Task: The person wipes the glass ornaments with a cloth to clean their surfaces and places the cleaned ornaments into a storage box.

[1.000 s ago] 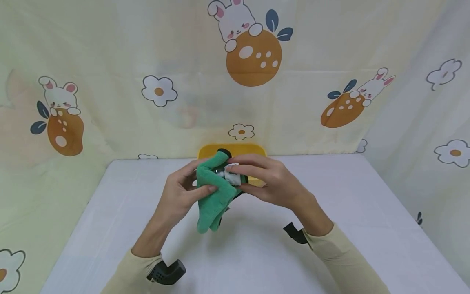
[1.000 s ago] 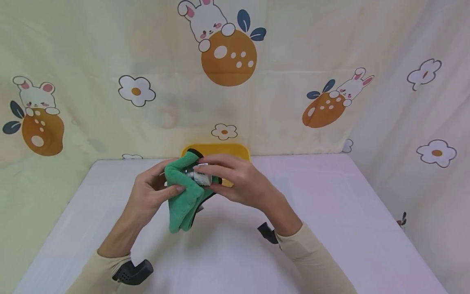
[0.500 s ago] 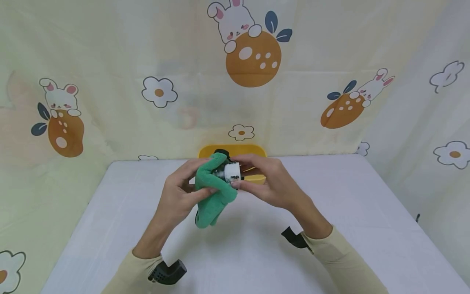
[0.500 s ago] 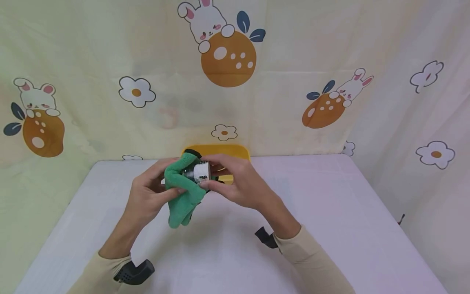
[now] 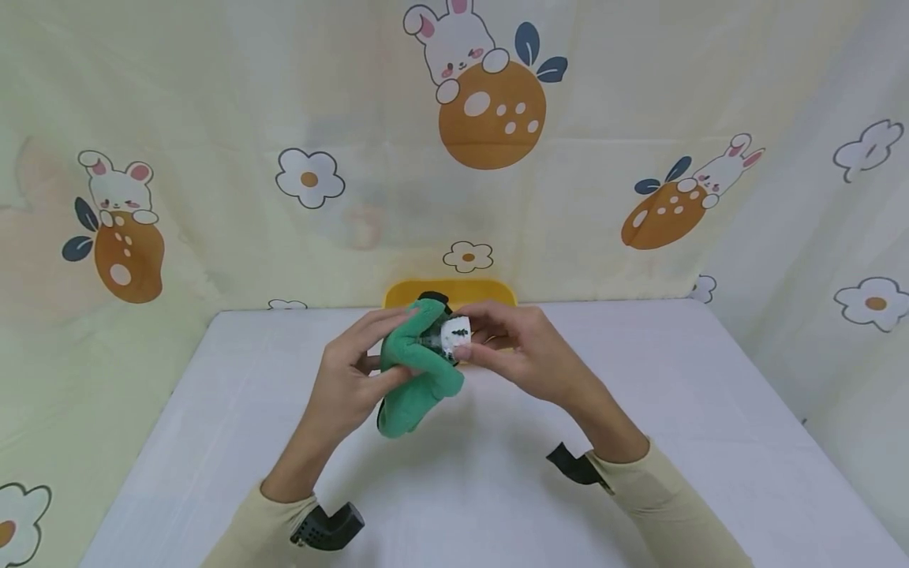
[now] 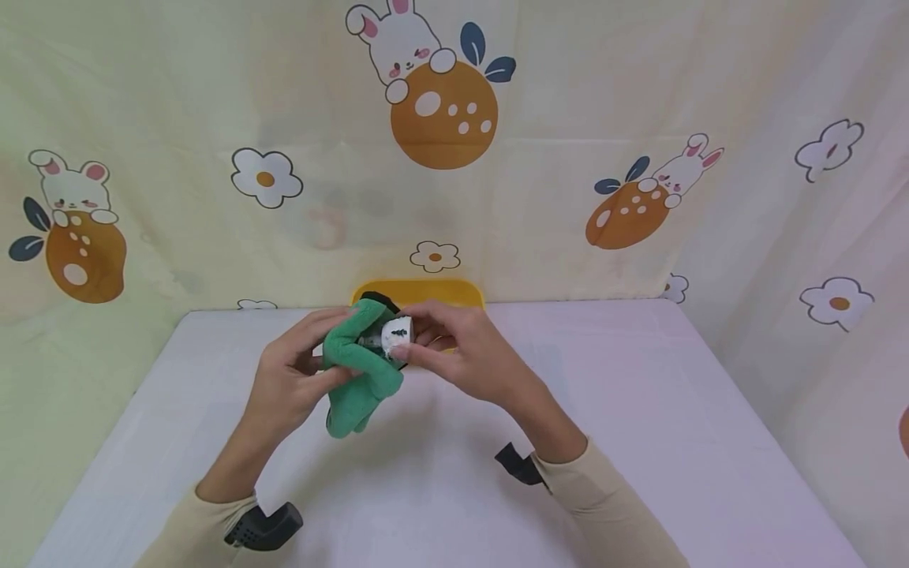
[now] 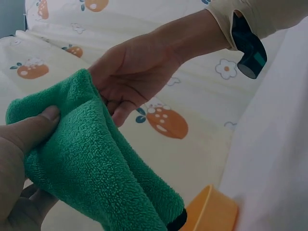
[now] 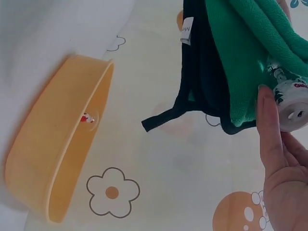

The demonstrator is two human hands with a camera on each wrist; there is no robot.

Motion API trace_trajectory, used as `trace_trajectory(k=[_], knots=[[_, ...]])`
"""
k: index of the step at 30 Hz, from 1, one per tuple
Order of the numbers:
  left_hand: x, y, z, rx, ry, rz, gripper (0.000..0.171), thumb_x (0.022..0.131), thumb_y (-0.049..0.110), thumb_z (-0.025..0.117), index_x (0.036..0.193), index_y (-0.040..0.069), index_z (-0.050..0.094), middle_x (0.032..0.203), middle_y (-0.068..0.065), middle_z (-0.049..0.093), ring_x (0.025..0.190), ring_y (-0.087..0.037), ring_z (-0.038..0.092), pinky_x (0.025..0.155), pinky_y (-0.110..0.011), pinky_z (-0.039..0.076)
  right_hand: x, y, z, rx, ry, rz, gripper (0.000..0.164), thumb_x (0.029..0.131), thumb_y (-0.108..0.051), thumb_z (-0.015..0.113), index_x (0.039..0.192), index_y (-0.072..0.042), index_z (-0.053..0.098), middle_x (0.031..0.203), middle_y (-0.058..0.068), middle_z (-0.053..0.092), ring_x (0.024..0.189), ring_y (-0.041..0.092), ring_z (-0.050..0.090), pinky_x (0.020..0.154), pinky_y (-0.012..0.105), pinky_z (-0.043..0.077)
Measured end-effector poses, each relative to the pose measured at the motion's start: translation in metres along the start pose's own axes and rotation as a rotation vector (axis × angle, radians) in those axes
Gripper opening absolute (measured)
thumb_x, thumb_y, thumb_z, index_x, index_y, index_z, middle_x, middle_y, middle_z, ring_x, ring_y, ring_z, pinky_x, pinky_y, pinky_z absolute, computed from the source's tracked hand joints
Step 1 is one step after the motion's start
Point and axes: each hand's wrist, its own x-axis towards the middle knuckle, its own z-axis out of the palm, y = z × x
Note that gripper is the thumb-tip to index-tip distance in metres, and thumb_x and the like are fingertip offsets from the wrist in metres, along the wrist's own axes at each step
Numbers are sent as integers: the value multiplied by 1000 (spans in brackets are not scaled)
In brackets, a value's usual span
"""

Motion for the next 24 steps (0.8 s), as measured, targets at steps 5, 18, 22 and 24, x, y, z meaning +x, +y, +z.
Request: trace_trajectory(k=[5, 18, 22, 24], knots=[[1, 0, 1, -30, -13, -63, 64, 83, -6, 79, 141, 10, 59, 135, -6, 62, 120, -23, 62, 84, -36, 62, -2, 2, 2, -13, -8, -56, 45, 89, -4, 77, 131, -2, 62, 110, 7, 71, 94, 17, 72, 84, 30, 62], [0, 5, 1, -66, 11, -143, 61, 82, -5, 80, 139, 6, 60, 128, -10, 66, 110, -24, 65, 84, -36, 62, -3, 9, 4, -187, -16, -292, 58, 88, -6, 78, 140, 1, 54, 135, 16, 61, 116, 28, 65, 90, 33, 60], [0, 5, 1, -95, 14, -168, 59, 83, -5, 79, 138, 5, 60, 128, -11, 65, 107, -25, 66, 84, -36, 62, -3, 12, 3, -267, -15, -381, 53, 96, -25, 68, 139, 1, 54, 135, 16, 59, 116, 27, 64, 91, 30, 60], [0, 4, 0, -113, 12, -175, 58, 83, -5, 79, 137, 5, 60, 128, -11, 65, 106, -25, 66, 84, -37, 62, -2, 12, 2, -304, -11, -427, 52, 97, -30, 64, 138, 1, 55, 134, 15, 60, 116, 27, 64, 93, 29, 58]])
